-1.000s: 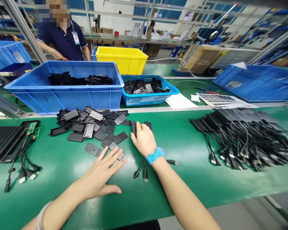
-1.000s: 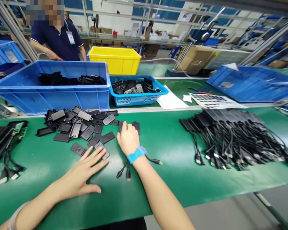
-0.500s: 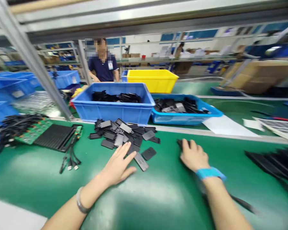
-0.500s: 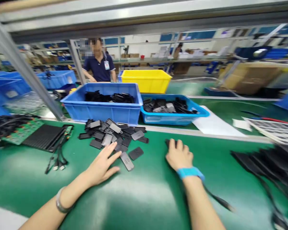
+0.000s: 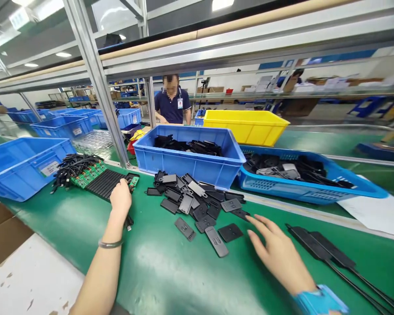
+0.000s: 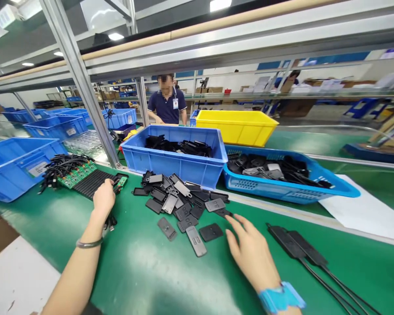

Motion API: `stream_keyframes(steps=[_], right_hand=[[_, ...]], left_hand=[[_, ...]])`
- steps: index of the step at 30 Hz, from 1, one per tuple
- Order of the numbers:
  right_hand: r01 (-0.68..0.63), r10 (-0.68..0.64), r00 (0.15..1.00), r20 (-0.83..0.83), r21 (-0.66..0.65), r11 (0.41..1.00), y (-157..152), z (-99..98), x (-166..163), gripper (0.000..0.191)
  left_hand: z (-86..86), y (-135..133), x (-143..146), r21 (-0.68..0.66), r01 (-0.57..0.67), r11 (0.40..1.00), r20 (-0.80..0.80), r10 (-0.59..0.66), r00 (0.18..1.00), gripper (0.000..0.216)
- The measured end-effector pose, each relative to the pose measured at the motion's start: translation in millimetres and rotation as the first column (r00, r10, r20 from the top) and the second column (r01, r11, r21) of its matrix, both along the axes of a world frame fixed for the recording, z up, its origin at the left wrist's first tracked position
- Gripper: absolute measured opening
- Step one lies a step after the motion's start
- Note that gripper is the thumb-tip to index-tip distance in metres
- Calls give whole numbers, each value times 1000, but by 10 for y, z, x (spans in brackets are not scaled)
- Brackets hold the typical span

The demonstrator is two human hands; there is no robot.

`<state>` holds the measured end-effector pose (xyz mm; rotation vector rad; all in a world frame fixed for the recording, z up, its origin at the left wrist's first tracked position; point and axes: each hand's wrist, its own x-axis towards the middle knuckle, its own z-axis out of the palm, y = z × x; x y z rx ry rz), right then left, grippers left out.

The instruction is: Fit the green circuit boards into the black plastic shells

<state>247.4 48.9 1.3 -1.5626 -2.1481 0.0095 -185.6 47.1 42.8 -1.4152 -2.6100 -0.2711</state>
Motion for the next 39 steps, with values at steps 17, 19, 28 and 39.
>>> stream_keyframes(steps=[17,19,28,39], right_hand=[[-527,-15,652,-758,-467,710,-464,241,-650,36],[-666,-157,455,-877,-452,593,-559,222,-762,52],[-722,-499,29,-866,-363,589,-606,205,-867,38],[-585,-371,238,-898,-437,683,-619,239,-898,43]], left_hand=[[305,-172,222,351,389,852,682,-517,517,32],[303,-210,451,410,560,720,825,-554,109,41],[-214,3,751,150,768,623,304,-768,564,32],[-133,-116,873,-84,743,665,204,-718,665,27]])
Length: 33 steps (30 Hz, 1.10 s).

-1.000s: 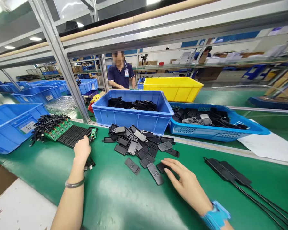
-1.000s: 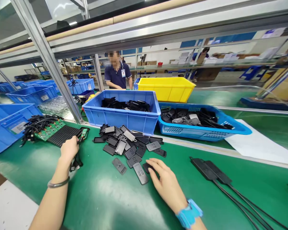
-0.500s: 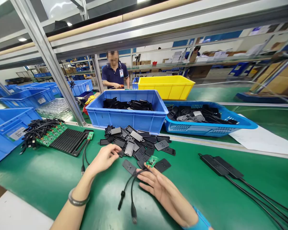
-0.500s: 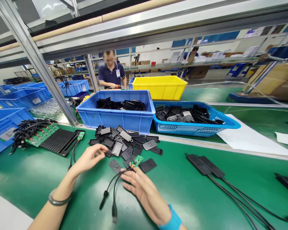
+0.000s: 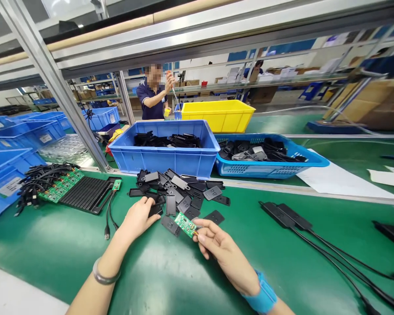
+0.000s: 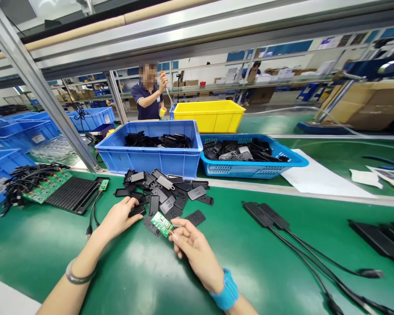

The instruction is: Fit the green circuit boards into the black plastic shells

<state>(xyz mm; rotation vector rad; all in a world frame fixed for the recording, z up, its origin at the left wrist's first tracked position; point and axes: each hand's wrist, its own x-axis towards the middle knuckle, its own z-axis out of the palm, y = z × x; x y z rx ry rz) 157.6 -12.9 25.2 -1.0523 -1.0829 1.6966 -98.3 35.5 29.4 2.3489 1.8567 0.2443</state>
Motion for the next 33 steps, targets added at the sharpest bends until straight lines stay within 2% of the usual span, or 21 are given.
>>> stream_keyframes(steps=[3,5,7,9,10,11,13,15,16,19,23,27,30,33], right_hand=[[38,-39,999,36,30,999,15,-25,-16,42],[68,-70,997,41,46,997,25,-36,-7,42],[98,-100,994,32,62,993,30,-38,9,42],[114,-115,993,12,71,991,26,-28,20,41],[118,-119,993,1,74,990,21,-18,22,40],[124,-123,992,-8,74,990,15,-6,21,40],[136,-136,991,-12,69,988,2,19,13,40],[147,-147,989,-6,60,987,-9,31,3,41],[149,-149,989,-4,57,987,-13,31,-1,41],[111,-112,994,17,51,992,-22,0,-7,41],[46,-51,995,82,61,997,-28,-63,-20,42],[28,-35,994,106,63,998,-26,-105,-35,43],[25,-28,994,104,33,999,-22,-119,-39,45],[47,-49,994,97,20,999,-16,-127,-45,45]], left_hand=[[-8,-20,8,-13,-35,999,-63,34,997,31],[-3,-25,4,-25,-28,999,-45,27,999,34],[14,-31,14,-2,-14,1000,97,15,995,36],[29,-47,64,14,-45,999,348,37,937,38],[29,-60,109,-18,-61,998,497,62,865,39],[22,-76,167,-84,-50,995,645,92,759,41],[-17,-115,306,-233,82,969,866,168,471,50],[-80,-160,449,-287,232,929,948,241,207,64],[-115,-183,511,-290,271,918,956,269,113,69],[-190,-246,636,-304,311,900,940,336,-54,65],[-197,-309,702,-314,386,868,898,403,-177,61],[-174,-342,735,-305,455,836,855,451,-255,66],[-167,-359,752,-317,464,827,832,477,-282,58],[-162,-377,768,-339,447,828,830,487,-273,47]])
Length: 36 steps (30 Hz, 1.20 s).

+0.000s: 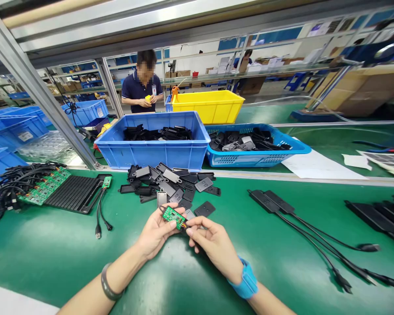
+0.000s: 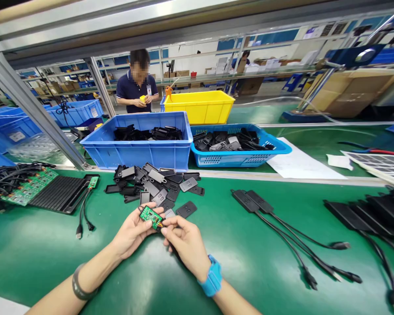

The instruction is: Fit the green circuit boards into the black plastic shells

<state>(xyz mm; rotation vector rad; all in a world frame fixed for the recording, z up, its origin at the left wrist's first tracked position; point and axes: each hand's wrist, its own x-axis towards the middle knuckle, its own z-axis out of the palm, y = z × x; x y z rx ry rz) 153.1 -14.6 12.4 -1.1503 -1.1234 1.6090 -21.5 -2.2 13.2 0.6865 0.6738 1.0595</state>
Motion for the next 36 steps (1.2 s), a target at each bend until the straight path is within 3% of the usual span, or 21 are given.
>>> stream_keyframes(steps=[12,18,24,29,36], right_hand=[[-42,42,999,-5,-32,999,-8,-147,-104,49],[-269,291,946,147,-150,951,-50,-156,-102,48],[-261,244,903,353,0,965,-53,-168,-98,41],[-209,71,875,479,242,947,-61,-169,-97,41],[-221,104,874,474,197,955,-87,-125,-112,40]], left_hand=[[-114,-33,120,29,-162,986,-146,164,976,29],[-113,-25,96,140,-182,973,-262,214,941,32],[-94,-53,89,252,-143,957,-337,226,914,30],[-70,-49,99,151,-119,981,-292,159,943,36],[-54,-69,99,-12,-81,997,-184,78,980,38]])
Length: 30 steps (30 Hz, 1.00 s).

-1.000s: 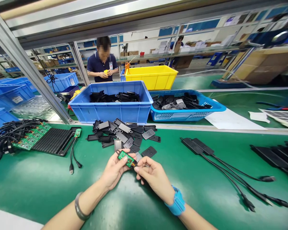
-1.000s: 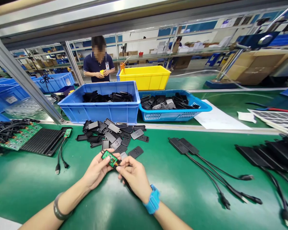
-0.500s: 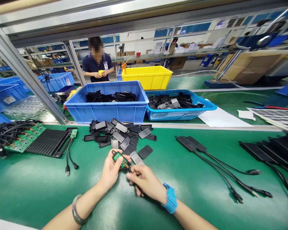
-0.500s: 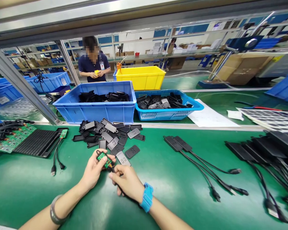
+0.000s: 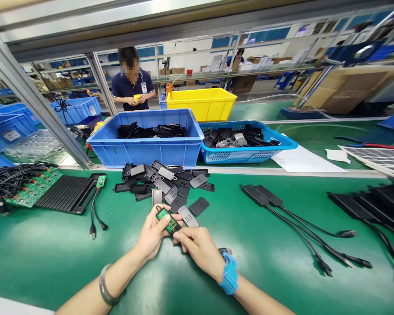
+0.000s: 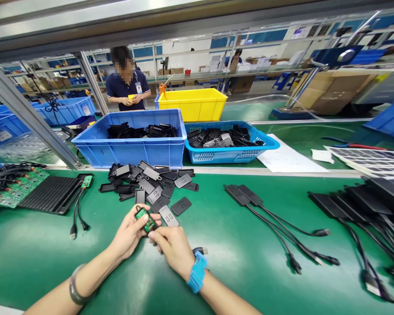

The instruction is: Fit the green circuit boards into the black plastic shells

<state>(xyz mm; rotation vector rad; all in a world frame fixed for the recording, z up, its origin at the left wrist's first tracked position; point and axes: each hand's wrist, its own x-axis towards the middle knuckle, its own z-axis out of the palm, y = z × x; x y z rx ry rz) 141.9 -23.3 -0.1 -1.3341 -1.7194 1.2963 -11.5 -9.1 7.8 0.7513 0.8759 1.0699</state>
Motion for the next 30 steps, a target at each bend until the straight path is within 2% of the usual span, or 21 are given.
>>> stream_keyframes(steps=[4,10,15,18,22,26,28,30], right_hand=[[10,-13,997,71,36,999,-5,-11,-3,41],[51,-56,997,61,79,996,18,3,15,41],[46,-46,999,26,1,999,40,-14,11,39],[31,-32,997,64,23,999,68,-7,7,40],[-104,71,979,192,168,980,188,64,114,42],[-130,-68,915,398,450,883,377,86,379,33],[-202,-87,860,504,490,848,446,53,511,46],[-271,-60,804,591,456,848,478,20,606,50]], left_hand=[[8,-25,20,24,-52,998,-6,52,999,35],[22,-63,52,80,-134,988,-31,137,990,34],[6,-89,58,180,-132,975,-98,151,984,31],[12,-78,87,222,-153,963,-127,184,975,32],[19,0,116,96,-177,980,-46,182,982,38],[3,66,100,7,-184,983,-78,183,980,40],[-2,67,90,-5,-148,989,-114,146,983,44],[3,53,82,-5,-91,996,-134,90,987,46]])
